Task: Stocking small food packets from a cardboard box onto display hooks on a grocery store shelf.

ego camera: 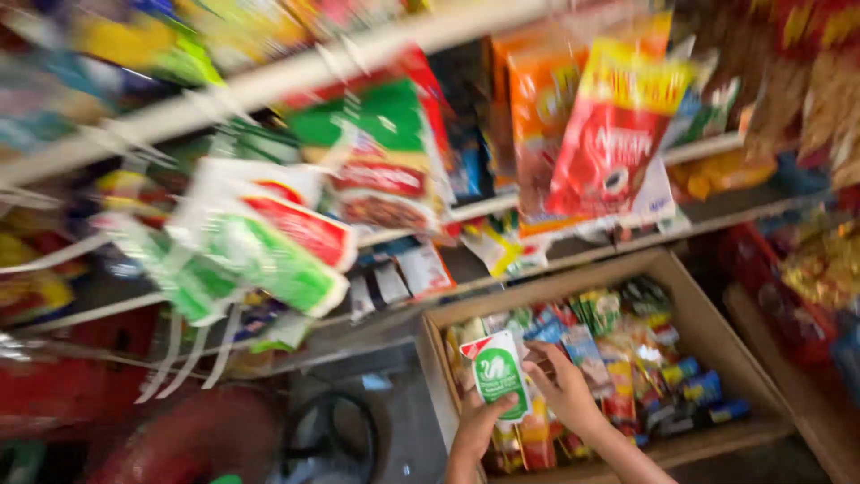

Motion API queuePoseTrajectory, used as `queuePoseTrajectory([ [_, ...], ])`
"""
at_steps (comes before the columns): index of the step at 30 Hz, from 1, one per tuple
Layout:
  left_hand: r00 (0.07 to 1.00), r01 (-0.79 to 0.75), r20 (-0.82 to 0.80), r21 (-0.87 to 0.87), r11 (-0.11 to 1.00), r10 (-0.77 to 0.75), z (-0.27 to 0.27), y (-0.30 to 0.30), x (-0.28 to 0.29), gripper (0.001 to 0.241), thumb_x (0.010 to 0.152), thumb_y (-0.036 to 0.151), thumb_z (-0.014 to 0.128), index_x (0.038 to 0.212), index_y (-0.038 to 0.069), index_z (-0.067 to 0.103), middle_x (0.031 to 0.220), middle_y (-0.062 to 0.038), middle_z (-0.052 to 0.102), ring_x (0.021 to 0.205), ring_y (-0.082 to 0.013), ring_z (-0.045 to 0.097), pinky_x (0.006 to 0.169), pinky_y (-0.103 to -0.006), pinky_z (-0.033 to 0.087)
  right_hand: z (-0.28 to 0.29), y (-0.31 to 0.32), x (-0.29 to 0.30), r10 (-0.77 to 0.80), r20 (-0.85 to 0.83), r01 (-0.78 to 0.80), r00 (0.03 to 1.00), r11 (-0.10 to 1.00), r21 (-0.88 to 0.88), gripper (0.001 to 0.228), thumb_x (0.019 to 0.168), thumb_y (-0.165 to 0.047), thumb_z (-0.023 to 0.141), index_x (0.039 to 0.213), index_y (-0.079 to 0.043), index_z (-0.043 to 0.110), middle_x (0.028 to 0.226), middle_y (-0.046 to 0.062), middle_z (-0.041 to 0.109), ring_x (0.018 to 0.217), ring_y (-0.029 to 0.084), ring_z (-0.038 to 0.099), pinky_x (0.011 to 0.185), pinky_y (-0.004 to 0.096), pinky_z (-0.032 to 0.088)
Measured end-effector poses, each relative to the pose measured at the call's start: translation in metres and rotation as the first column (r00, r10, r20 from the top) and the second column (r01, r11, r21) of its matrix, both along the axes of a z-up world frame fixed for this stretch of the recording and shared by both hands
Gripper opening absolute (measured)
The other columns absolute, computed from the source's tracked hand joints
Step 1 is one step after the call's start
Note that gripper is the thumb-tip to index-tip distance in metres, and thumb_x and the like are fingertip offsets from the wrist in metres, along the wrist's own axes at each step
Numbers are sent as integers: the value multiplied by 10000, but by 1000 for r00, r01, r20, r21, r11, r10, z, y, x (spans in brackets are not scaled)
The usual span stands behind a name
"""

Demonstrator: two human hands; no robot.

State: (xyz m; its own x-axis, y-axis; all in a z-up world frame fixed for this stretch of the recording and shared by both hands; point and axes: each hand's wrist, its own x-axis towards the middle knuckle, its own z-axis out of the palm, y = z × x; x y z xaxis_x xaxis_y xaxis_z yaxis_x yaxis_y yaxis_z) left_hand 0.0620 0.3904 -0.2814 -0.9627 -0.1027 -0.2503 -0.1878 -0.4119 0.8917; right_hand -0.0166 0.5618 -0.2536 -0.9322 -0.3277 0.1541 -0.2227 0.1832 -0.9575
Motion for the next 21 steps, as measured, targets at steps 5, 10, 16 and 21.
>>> queuePoseTrajectory([
  [5, 998, 62, 34, -118, 991, -58, 111, -34, 2, 420, 812, 171, 819, 1207, 89, 704, 1034, -6, 733, 917, -143, 681, 786, -337, 535, 88, -40, -9, 60, -15, -62, 998, 969, -239, 324, 954, -121, 649, 1258, -26, 586, 962, 14, 658, 881, 96, 609, 755, 261, 517],
  [10, 979, -34, -203, -220, 975, -12, 180, -85, 23, 407, 794, 160, 822, 1180, 96, 711, 1041, 18, 749, 944, -104, 695, 854, -297, 570, 149, -100, -7, 97, -7, -94, 995, 935, -342, 160, 979, -115, 662, 1100, -9, 665, 855, -21, 603, 781, 67, 536, 675, 239, 459],
  [16, 920, -305, -318, -217, 927, 228, 255, -156, 48, 353, 881, 308, 758, 1111, 40, 751, 950, 4, 735, 846, -94, 645, 751, -282, 524, 255, -180, 38, 169, -208, -219, 963, 944, -245, 104, 958, -114, 678, 1014, -26, 688, 823, -23, 603, 720, 49, 527, 624, 232, 451],
  [21, 779, -513, -526, -224, 829, 340, 316, -219, 57, 371, 870, 322, 808, 1086, 26, 746, 943, 27, 701, 840, -51, 585, 736, -250, 485, 326, -248, 59, 144, -505, -298, 851, 924, -240, 95, 968, -119, 667, 1009, -33, 678, 842, -25, 650, 753, 44, 575, 663, 228, 476],
])
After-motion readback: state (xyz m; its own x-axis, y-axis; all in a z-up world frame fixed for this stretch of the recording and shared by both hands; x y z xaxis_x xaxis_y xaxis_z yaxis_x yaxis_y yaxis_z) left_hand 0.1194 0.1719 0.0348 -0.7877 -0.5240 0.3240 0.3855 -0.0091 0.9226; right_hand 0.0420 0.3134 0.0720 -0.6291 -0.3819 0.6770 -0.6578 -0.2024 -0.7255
